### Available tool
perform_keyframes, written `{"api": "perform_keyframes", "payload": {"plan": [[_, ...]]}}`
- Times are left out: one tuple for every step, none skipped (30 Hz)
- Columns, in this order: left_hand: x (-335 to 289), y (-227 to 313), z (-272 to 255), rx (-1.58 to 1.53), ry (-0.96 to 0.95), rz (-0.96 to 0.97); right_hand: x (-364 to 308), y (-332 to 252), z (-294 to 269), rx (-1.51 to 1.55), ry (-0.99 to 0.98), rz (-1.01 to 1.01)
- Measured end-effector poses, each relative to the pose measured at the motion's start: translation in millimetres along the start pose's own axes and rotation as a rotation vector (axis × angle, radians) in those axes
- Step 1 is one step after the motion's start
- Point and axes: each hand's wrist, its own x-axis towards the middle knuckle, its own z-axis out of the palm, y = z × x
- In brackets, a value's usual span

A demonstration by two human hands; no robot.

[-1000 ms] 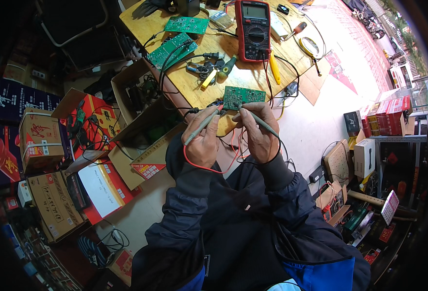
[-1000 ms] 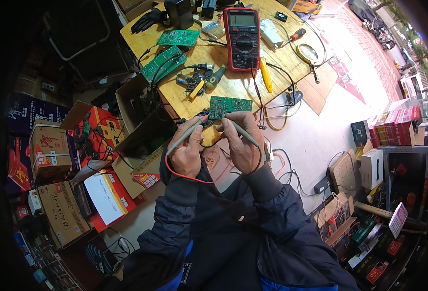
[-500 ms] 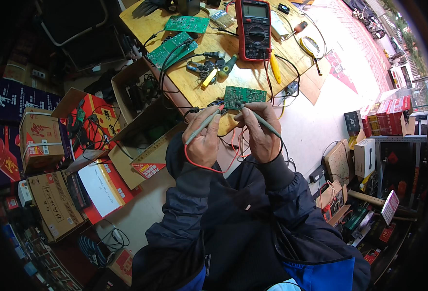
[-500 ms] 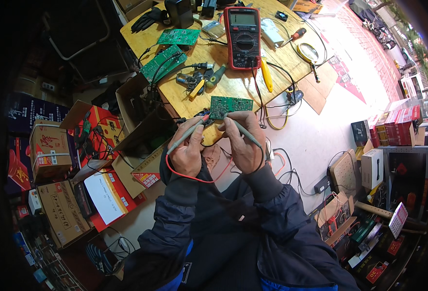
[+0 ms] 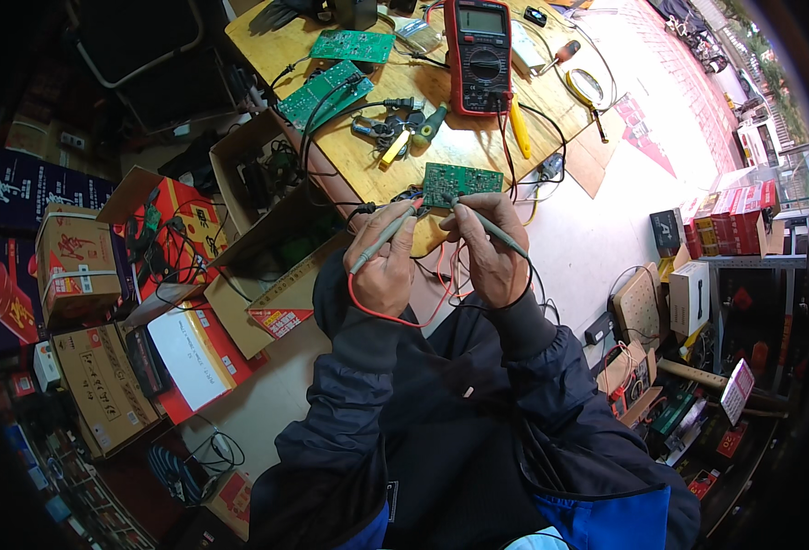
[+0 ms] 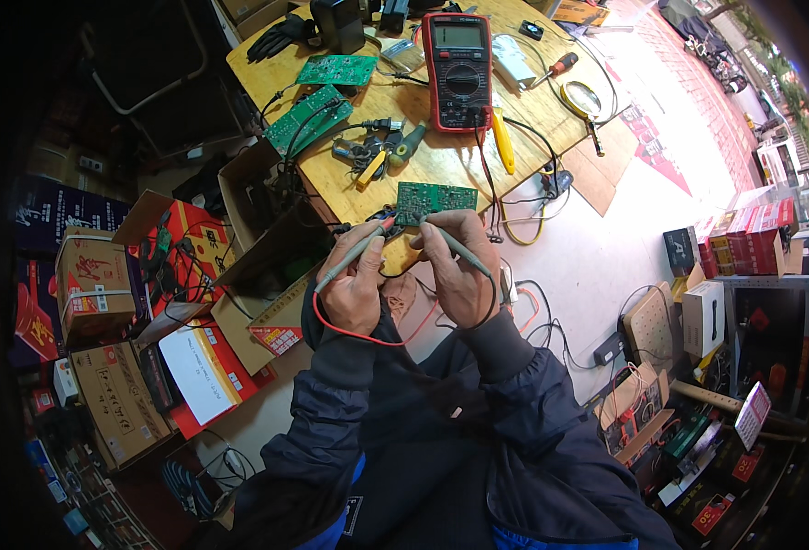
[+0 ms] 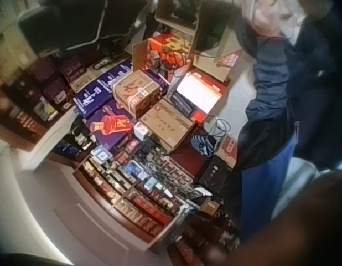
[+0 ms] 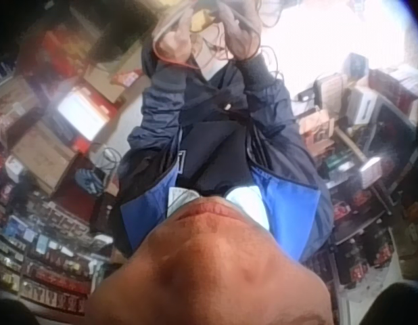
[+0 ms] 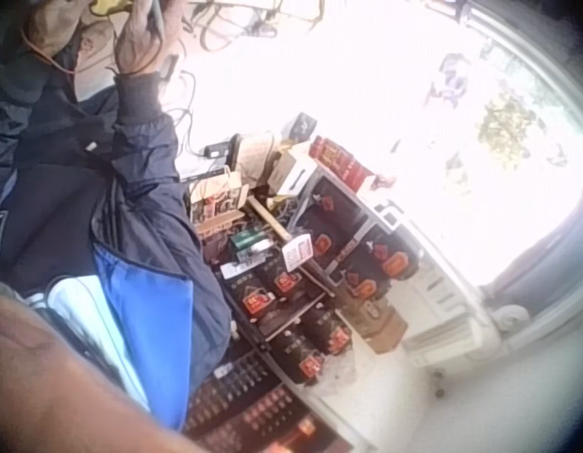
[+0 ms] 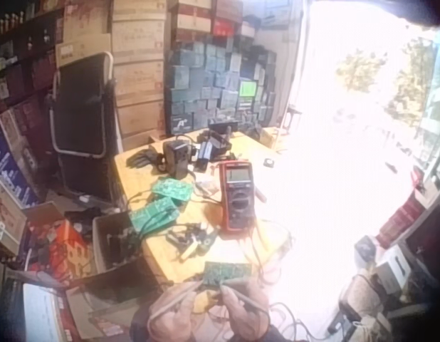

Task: The person sits on the floor and uses a magnifying glass to inspect a green circuit board. They then use a multimeter with red and black probes to test various points on the board, flipping it over to check both sides.

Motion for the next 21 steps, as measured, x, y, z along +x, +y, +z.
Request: {"api": "perform_keyframes", "payload": {"plan": [[-0.1, -0.3, 0.3, -0.009, 0.003, -0.003, 0.1, 0.0, 0.1, 0.0, 0.0, 0.003], [-0.4, -0.7, 0.2, -0.009, 0.005, -0.005, 0.2, -0.1, 0.0, -0.001, 0.0, 0.005], [-0.5, -1.2, 0.2, -0.01, 0.005, -0.008, 0.3, -0.4, -0.1, -0.003, 0.002, 0.01], [-0.4, -1.9, 0.2, -0.01, 0.006, -0.01, 0.4, -0.6, 0.0, 0.0, 0.002, 0.007], [-0.3, -2.4, 0.1, 0.002, 0.005, 0.002, 0.5, -1.0, 0.2, 0.001, 0.002, 0.006], [0.5, -3.1, -0.1, 0.015, 0.005, 0.015, 0.6, -1.3, 0.7, 0.002, 0.003, 0.006], [1.0, -3.6, -0.2, 0.035, 0.002, 0.021, 0.6, -1.8, 1.1, 0.004, 0.001, 0.004], [0.9, -3.6, -0.4, 0.03, 0.004, 0.026, 0.6, -2.3, 1.3, 0.004, 0.0, 0.003], [0.9, -3.5, -0.6, 0.033, 0.004, 0.024, 0.5, -2.8, 1.5, 0.003, -0.001, 0.003], [0.7, -3.1, -0.6, 0.036, 0.004, 0.022, 0.4, -3.2, 1.9, 0.008, -0.003, 0.005], [0.6, -2.6, -0.6, 0.024, 0.006, 0.017, 0.4, -3.5, 2.2, 0.013, -0.003, 0.007], [0.5, -2.1, -0.3, 0.011, 0.008, 0.012, 0.3, -3.8, 2.3, 0.017, -0.004, 0.009], [0.3, -1.5, 0.0, -0.002, 0.008, 0.011, 0.4, -4.0, 2.1, 0.009, -0.009, 0.007], [0.5, -1.0, 0.1, 0.003, 0.009, 0.012, 0.6, -4.0, 1.7, 0.0, -0.015, 0.005], [0.7, -0.5, 0.3, 0.008, 0.01, 0.016, 0.8, -3.9, 1.5, -0.008, -0.02, 0.002], [0.8, -0.1, 0.3, 0.012, 0.01, 0.02, 0.8, -3.5, 1.7, -0.01, -0.026, -0.002], [0.9, 0.3, 0.4, 0.008, 0.012, 0.018, 0.8, -3.1, 2.1, -0.013, -0.031, -0.006], [0.8, 0.7, 0.5, 0.004, 0.012, 0.017, 0.9, -2.6, 2.4, -0.015, -0.036, -0.011], [0.8, 1.0, 0.5, 0.001, 0.012, 0.014, 1.1, -2.3, 2.5, -0.02, -0.038, -0.015], [0.7, 1.2, 0.4, 0.002, 0.012, 0.012, 1.5, -1.9, 2.6, -0.024, -0.04, -0.018], [0.6, 1.5, 0.2, 0.004, 0.01, 0.01, 1.8, -1.8, 2.8, -0.029, -0.041, -0.019]]}}
